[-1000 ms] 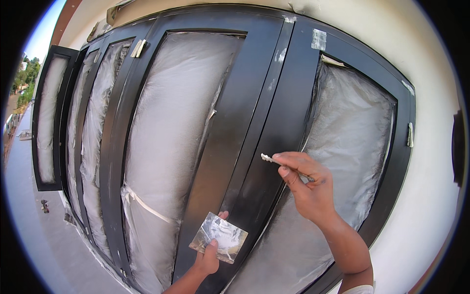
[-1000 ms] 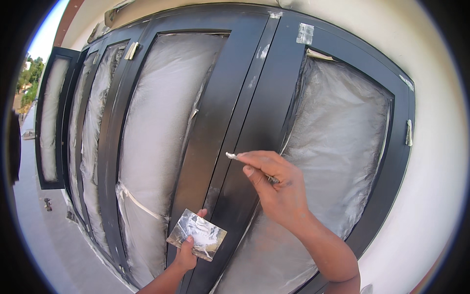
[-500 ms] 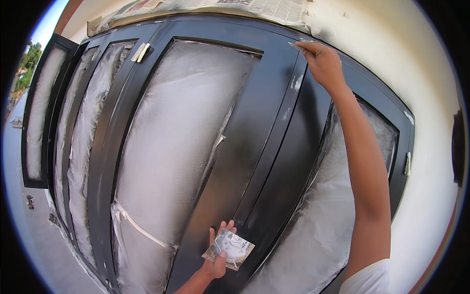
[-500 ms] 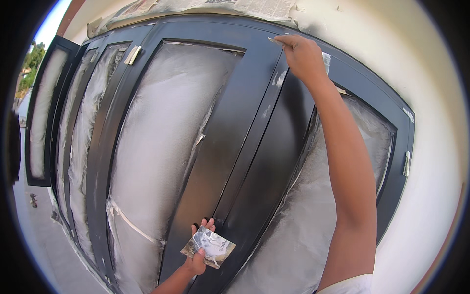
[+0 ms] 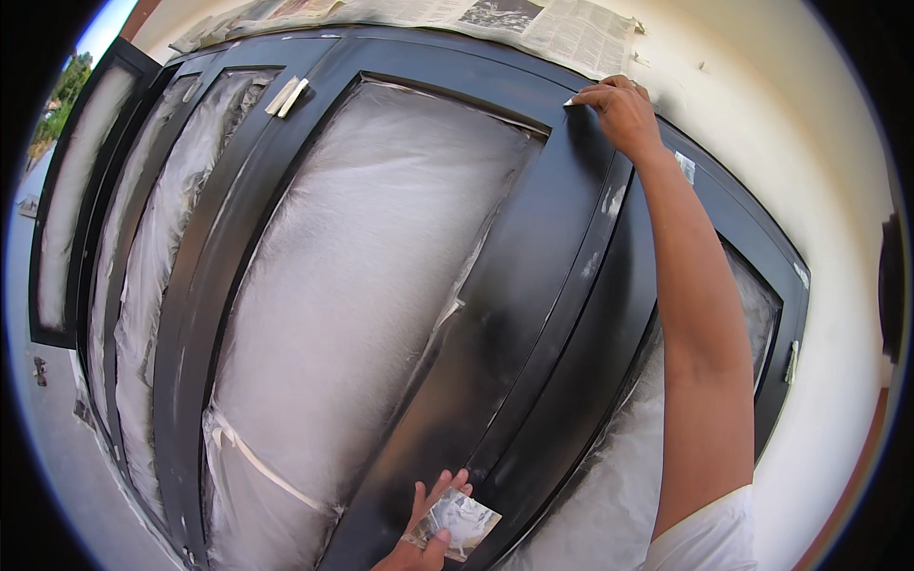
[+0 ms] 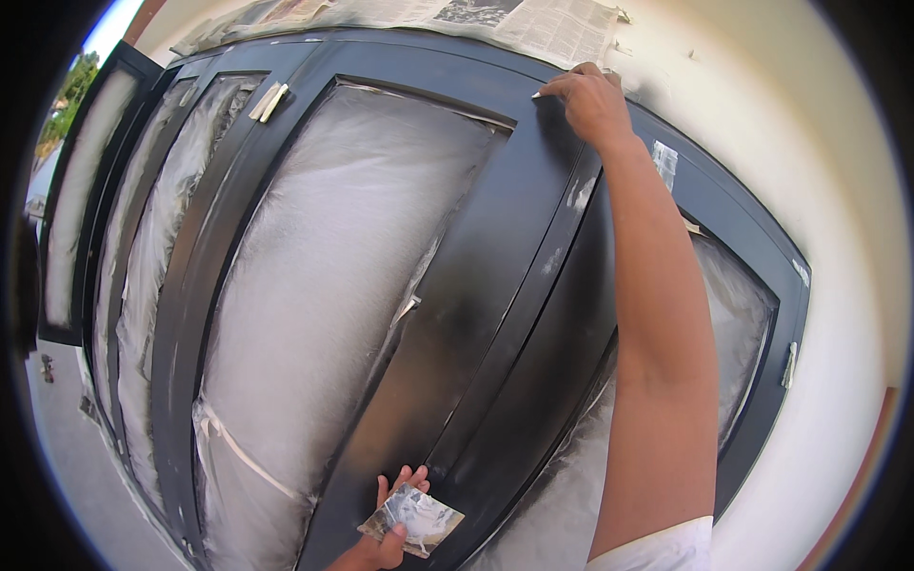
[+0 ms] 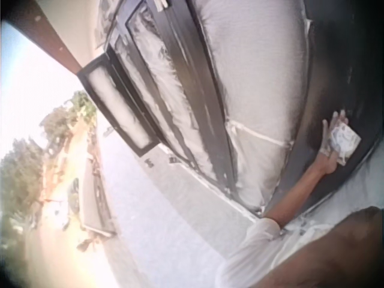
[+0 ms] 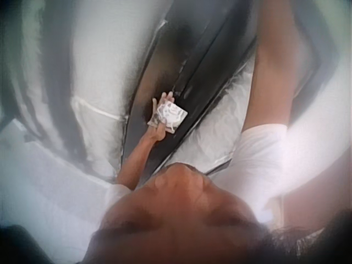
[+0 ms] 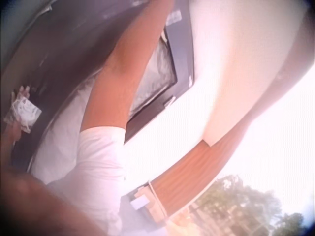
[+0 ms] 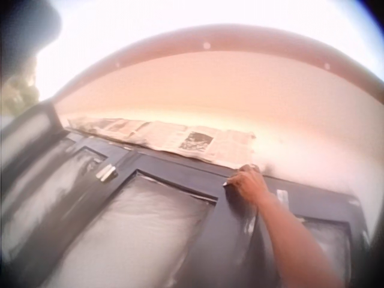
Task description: The person walks from an indoor construction area to an outdoor balcony and applies a white sealant to the gaps around a black window frame using a putty knife. They scoop the material from a bucket and smooth it along the frame edges.
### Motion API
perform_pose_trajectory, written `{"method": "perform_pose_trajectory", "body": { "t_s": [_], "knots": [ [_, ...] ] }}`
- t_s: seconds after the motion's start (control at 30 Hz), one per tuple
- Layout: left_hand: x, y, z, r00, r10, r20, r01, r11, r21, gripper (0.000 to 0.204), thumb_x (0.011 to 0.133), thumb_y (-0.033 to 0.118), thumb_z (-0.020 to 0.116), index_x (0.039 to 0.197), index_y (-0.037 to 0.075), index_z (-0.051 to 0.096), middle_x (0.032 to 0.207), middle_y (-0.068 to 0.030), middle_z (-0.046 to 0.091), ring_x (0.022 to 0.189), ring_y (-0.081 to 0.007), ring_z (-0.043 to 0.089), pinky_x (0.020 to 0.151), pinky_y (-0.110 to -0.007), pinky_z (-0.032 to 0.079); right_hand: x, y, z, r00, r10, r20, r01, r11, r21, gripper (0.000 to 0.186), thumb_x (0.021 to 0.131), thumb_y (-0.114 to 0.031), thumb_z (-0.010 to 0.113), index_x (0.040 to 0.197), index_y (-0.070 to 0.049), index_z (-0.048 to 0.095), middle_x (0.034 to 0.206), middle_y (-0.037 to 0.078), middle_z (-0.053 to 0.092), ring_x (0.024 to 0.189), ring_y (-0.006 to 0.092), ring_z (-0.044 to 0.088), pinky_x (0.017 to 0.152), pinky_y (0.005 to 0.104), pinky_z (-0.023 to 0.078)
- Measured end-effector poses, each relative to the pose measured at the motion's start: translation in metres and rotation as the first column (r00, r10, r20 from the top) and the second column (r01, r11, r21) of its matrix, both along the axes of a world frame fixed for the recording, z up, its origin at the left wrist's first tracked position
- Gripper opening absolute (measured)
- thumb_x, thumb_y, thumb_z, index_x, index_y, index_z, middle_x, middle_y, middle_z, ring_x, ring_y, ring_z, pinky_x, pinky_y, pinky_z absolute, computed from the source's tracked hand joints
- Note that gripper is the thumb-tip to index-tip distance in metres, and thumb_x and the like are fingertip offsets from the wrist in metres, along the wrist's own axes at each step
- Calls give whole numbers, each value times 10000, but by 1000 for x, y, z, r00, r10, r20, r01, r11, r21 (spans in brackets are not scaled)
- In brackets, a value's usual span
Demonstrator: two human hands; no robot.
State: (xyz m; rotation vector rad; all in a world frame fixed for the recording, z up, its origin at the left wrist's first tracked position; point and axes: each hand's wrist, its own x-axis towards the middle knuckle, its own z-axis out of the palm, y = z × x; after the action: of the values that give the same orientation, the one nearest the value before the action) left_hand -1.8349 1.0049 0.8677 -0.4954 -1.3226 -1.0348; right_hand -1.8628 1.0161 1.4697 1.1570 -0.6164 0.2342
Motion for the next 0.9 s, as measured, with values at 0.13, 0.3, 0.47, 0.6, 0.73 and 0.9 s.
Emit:
{"method": "perform_pose_trajectory", "body": {
  "t_s": [0.13, 0.3, 0.47, 0.6, 0.73, 0.9],
  "knots": [
    [8, -3, -2, 973, 147, 176, -143, 989, -34, 696, 979, 320, 283, 1476, -65, -17, 1540, -201, 221, 1410, -249, 286, 1168, -384, -25, 2, 4, 3, 994, -105, 9, 105, 994, 35, 373, 793, 26, 509, 972, -194, 751, 1053, -50, 699, 1070, 175, 551, 949, 379, 398],
    [11, -1, -3, 970, 153, 190, -152, 988, -22, 695, 977, 326, 281, 1478, -64, -3, 1536, -195, 237, 1405, -235, 302, 1167, -375, -38, 8, 12, 2, 983, -180, 19, 178, 980, 93, 388, 769, 56, 512, 959, -182, 753, 1013, 1, 695, 1058, 197, 558, 936, 368, 413],
    [26, 7, 9, 964, 168, 204, -169, 985, -12, 669, 929, 279, 339, 1478, -35, 120, 1529, -159, 284, 1430, -232, 262, 1129, -445, -133, 1, 26, 16, 983, -117, 143, 100, 987, 123, 347, 790, 27, 530, 964, -177, 752, 957, 70, 685, 1014, 234, 579, 925, 359, 423],
    [11, 3, 6, 986, 131, 106, -127, 991, -43, 659, 951, 255, 325, 1475, -67, 90, 1532, -187, 264, 1437, -237, 241, 1156, -377, -84, 15, 21, 8, 996, 3, 91, -12, 995, 99, 360, 798, 28, 515, 972, -181, 751, 946, 86, 686, 1003, 246, 586, 934, 367, 421],
    [13, 6, 8, 958, 285, 26, -283, 958, -53, 535, 961, 216, 313, 1424, -49, 275, 1498, -215, 324, 1395, -311, 318, 1164, -423, 29, 15, 3, 15, 998, -54, 43, 50, 994, 94, 376, 799, 35, 497, 971, -180, 752, 996, 54, 694, 1027, 234, 578, 944, 374, 418],
    [21, 4, 8, 916, 388, 107, -374, 919, -124, 574, 962, 250, 304, 1448, -47, 227, 1520, -206, 290, 1424, -285, 270, 1153, -435, -77, 9, 0, 4, 991, -123, 53, 119, 991, 67, 409, 788, 57, 477, 998, -171, 744, 1064, -3, 693, 1055, 229, 562, 945, 371, 430]
  ]
}}
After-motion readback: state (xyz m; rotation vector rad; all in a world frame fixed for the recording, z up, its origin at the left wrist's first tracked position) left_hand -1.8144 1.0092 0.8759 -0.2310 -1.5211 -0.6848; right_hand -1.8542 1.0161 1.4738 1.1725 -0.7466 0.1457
